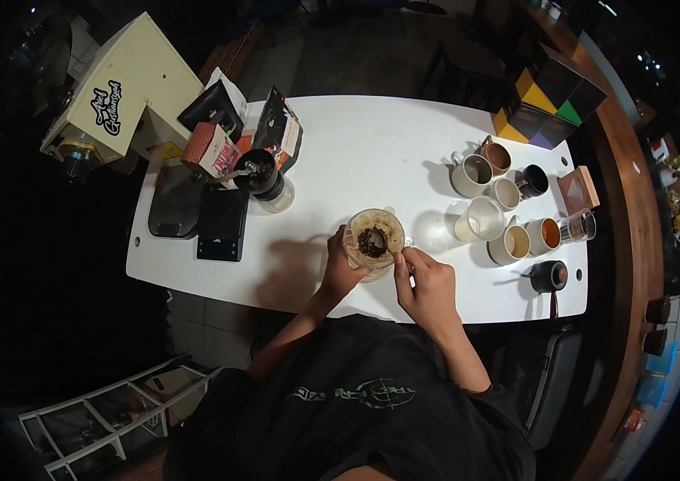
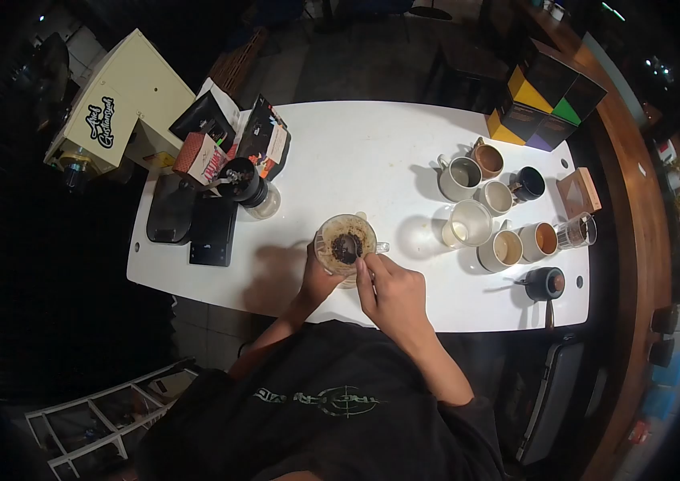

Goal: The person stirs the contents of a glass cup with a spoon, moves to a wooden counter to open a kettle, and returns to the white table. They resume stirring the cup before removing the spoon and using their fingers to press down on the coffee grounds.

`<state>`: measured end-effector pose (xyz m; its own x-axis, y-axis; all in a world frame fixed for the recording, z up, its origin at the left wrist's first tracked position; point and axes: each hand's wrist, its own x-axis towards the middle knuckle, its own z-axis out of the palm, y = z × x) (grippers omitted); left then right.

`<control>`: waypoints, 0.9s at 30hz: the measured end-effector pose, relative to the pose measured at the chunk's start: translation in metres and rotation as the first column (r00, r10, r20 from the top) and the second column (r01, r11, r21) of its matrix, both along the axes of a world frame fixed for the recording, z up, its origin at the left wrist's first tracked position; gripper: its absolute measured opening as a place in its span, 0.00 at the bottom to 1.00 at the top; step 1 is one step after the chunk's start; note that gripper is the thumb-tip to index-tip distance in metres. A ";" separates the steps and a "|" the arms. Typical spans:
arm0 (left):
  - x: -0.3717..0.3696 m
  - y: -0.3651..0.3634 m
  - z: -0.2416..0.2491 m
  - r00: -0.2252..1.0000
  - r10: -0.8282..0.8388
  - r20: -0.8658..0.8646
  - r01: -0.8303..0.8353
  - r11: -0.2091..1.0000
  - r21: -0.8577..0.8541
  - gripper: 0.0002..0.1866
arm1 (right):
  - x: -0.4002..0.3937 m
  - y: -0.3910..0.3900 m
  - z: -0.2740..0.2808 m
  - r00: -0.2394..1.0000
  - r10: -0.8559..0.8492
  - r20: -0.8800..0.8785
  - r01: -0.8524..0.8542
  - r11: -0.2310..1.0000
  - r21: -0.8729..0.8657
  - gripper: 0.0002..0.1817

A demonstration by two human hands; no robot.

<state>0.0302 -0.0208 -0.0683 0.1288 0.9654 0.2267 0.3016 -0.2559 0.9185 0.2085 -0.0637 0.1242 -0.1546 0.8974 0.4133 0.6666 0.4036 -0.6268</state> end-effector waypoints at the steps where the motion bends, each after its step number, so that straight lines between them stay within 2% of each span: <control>1: -0.001 0.001 -0.004 0.999 -0.002 -0.043 0.003 1.000 0.006 0.50 | 0.000 0.000 -0.002 1.000 0.004 0.018 -0.003 1.000 -0.017 0.08; 3: -0.002 0.002 -0.008 0.996 -0.004 -0.087 0.005 1.000 0.011 0.51 | -0.004 0.000 -0.004 1.000 0.023 -0.001 -0.023 1.000 -0.021 0.08; 6: -0.004 0.004 -0.011 0.998 -0.055 0.006 0.055 0.996 -0.067 0.52 | -0.006 -0.001 -0.001 0.999 0.048 -0.021 -0.048 0.999 -0.015 0.08; 9: -0.005 0.004 -0.012 0.997 -0.077 -0.010 0.076 0.996 -0.038 0.53 | -0.004 -0.002 0.007 0.999 0.023 -0.031 -0.024 1.000 -0.014 0.08; 11: -0.004 0.000 -0.008 0.998 -0.021 -0.063 0.022 1.000 0.007 0.53 | -0.003 -0.001 0.007 0.999 -0.003 -0.040 0.002 1.000 -0.021 0.08; 15: -0.004 0.003 -0.007 0.996 -0.052 -0.068 0.050 0.998 -0.039 0.52 | 0.002 0.005 -0.004 0.999 -0.022 -0.033 0.019 0.996 -0.090 0.09; 16: -0.004 0.004 -0.011 0.998 -0.052 -0.025 0.050 0.997 -0.056 0.52 | 0.002 0.007 -0.006 0.999 -0.031 -0.042 0.025 0.992 -0.120 0.09; 19: -0.004 0.006 -0.008 0.997 -0.074 0.009 0.074 0.994 -0.086 0.51 | 0.004 0.006 0.007 0.997 -0.035 -0.062 0.034 0.999 -0.031 0.09; 21: -0.004 0.007 -0.004 0.995 -0.103 -0.004 0.102 0.990 -0.099 0.51 | 0.004 0.008 0.009 0.999 -0.042 -0.023 0.041 0.998 -0.043 0.09; 24: -0.003 0.005 -0.007 0.998 -0.058 -0.024 0.057 0.997 -0.054 0.51 | 0.001 0.011 0.003 0.999 -0.012 0.048 0.015 0.998 -0.054 0.08; 27: -0.003 0.006 -0.010 0.997 -0.057 -0.055 0.055 0.998 -0.039 0.51 | -0.001 0.009 0.012 0.991 0.070 0.118 -0.058 0.993 -0.101 0.08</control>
